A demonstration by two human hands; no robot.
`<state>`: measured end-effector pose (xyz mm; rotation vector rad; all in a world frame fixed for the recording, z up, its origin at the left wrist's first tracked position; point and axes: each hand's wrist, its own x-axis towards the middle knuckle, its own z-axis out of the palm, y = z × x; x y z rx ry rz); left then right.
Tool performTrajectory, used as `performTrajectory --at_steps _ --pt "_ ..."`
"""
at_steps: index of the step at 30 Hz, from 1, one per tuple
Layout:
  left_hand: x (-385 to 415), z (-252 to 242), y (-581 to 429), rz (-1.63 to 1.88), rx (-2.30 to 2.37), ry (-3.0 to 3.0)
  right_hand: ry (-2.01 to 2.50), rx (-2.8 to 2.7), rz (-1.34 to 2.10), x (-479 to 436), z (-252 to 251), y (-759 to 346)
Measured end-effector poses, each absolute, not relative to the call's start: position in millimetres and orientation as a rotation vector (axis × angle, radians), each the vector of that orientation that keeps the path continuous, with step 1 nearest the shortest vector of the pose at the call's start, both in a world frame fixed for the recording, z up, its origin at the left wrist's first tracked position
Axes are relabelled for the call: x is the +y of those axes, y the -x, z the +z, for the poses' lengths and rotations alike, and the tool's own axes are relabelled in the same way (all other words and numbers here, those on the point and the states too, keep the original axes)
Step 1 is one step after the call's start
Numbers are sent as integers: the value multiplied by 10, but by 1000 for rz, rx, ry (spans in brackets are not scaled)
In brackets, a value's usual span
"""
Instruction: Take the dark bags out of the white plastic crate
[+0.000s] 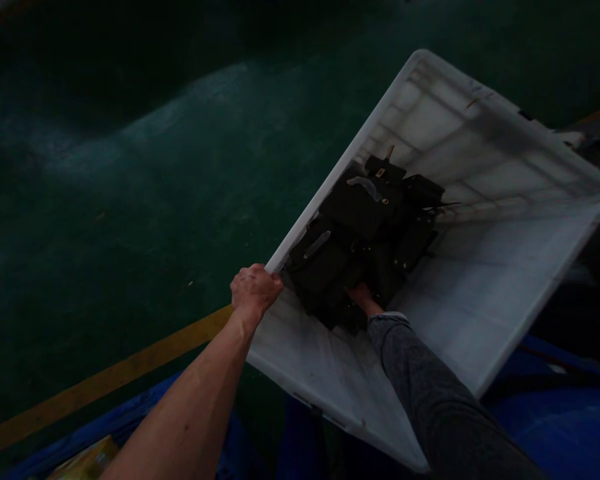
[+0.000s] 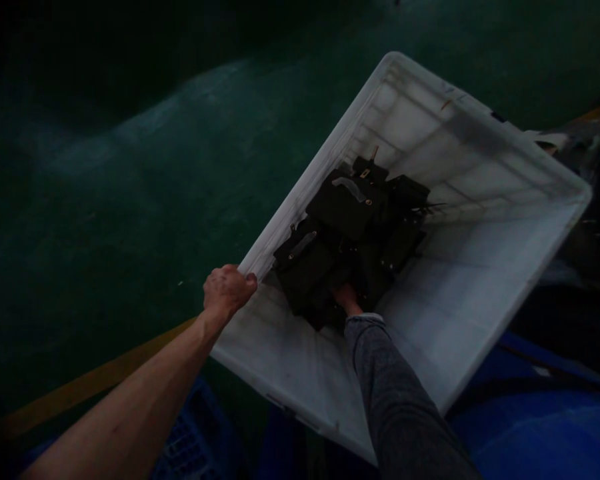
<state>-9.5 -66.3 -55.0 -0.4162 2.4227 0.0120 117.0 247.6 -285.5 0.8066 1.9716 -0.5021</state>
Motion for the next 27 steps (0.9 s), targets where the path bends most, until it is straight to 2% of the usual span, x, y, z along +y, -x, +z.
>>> performTrajectory --at_steps 8,13,17,22,27 --pt "-690 -543 134 28 2419 412 -781 2215 -348 2078 -2383 -573" --pt "-681 -527 137 17 2418 433 -465 2351 -523 1754 -2254 237" --pt "-689 -533 133 10 2406 430 -158 2303 -405 1479 -2320 619" --pt "-697 -503 128 46 2384 443 -108 2154 -287 1433 -2310 492" --pt "-704 -464 167 83 2381 422 -66 2168 -376 1744 -1679 -196"
